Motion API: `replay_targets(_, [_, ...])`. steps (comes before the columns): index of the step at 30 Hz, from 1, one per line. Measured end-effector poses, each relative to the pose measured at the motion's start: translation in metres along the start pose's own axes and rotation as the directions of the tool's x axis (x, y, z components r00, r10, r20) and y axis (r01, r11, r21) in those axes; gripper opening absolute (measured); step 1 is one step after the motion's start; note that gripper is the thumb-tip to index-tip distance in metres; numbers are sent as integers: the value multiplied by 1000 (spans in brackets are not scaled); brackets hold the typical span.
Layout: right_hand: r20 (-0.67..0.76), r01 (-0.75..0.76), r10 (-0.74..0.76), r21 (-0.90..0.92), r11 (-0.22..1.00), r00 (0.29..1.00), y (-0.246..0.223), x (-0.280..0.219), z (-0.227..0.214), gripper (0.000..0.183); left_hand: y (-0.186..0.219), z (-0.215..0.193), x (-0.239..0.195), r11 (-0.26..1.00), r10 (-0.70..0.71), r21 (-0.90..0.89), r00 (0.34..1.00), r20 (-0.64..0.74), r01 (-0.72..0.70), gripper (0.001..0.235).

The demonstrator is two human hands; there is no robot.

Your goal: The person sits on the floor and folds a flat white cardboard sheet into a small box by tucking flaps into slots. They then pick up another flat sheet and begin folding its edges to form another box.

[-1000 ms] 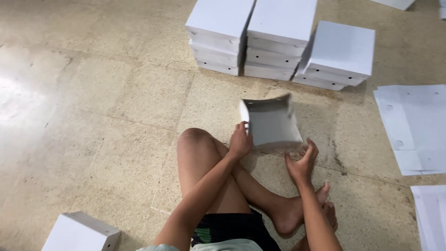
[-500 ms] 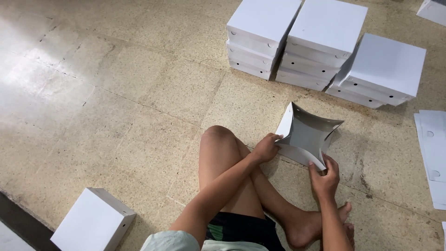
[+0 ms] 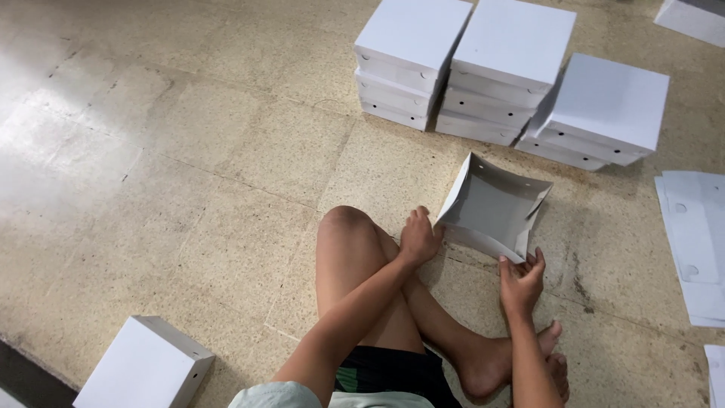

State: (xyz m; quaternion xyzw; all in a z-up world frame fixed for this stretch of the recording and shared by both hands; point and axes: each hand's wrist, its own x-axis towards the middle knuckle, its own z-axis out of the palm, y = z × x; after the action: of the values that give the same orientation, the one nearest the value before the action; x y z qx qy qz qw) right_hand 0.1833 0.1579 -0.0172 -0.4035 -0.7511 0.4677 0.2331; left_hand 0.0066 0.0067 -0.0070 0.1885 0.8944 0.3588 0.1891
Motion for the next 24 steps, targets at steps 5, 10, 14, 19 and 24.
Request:
replay_targets(5, [52,97,-95,-37,995,994,25,10,-1,21,-4,-3,-1,988,-105,-115,994,10,105,67])
replay_targets(10, [-11,116,-116,-30,993,993,33,12,5,17,-9,5,6,990,-85,-113,996,7,85,70])
replay_targets(14, [17,69,-69,-42,997,997,-8,0,-4,68,-21,10,13,996,-27,-89,999,30,29,56])
replay_targets(19, [69,76,-73,-46,996,995,-20,-4,-6,88,-5,-9,4,953,53,-301,998,34,-40,66])
replay_targets(24, [71,81,-74,-93,992,995,36,12,4,55,4,-18,-10,959,276,-133,923,266,-249,97])
